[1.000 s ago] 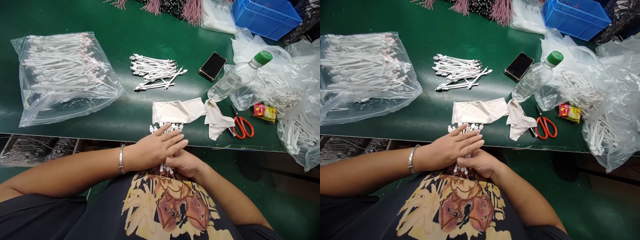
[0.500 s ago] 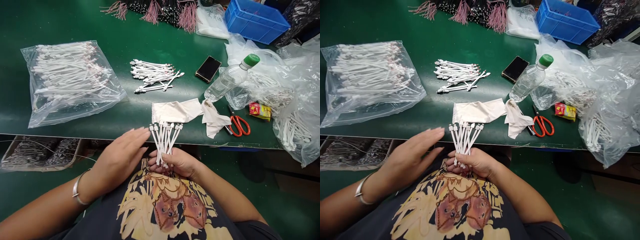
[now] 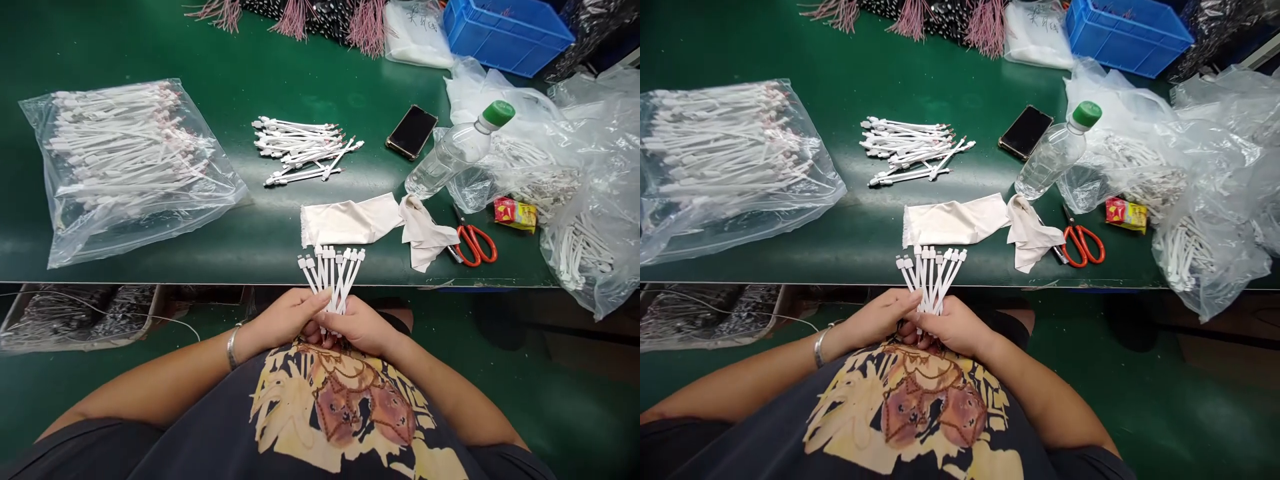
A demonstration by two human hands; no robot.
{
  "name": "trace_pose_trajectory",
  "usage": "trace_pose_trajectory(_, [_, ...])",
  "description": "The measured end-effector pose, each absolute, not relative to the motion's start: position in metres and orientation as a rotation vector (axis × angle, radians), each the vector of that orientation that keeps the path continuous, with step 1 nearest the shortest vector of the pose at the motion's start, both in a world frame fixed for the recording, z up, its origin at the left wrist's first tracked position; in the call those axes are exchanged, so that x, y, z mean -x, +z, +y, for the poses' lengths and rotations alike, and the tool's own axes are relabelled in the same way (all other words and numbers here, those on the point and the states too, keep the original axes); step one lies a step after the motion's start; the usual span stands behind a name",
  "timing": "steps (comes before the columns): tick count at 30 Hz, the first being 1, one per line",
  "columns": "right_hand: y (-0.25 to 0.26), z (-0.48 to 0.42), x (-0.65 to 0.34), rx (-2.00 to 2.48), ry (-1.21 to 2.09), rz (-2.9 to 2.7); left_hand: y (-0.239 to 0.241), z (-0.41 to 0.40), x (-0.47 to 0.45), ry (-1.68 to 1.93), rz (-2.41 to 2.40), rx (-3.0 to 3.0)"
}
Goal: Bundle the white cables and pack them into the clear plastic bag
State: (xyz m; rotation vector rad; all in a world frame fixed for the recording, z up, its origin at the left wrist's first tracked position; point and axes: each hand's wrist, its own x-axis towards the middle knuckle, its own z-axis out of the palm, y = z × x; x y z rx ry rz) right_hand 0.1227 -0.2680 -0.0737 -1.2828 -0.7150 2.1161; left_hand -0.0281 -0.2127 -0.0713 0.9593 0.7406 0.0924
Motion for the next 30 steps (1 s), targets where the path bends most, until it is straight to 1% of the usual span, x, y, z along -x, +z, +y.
trace_pose_trajectory(9, [-0.085, -0.275, -0.120, 1.208, 2.078, -0.657, -0.077, -0.204, 0.033, 0.012, 0.697, -1.012])
trace_pose_trajectory(21, [-0.080, -0.272, -0.104, 1.185, 1.980, -0.477, -0.081, -0.187, 0.045, -0.162, 0.586, -0.980])
trace_pose_trajectory(30, [-0.082, -0.277, -0.103, 1.095, 1.946, -0.529, -0.078, -0.184, 0.045, -0.166, 0.568, -0.942])
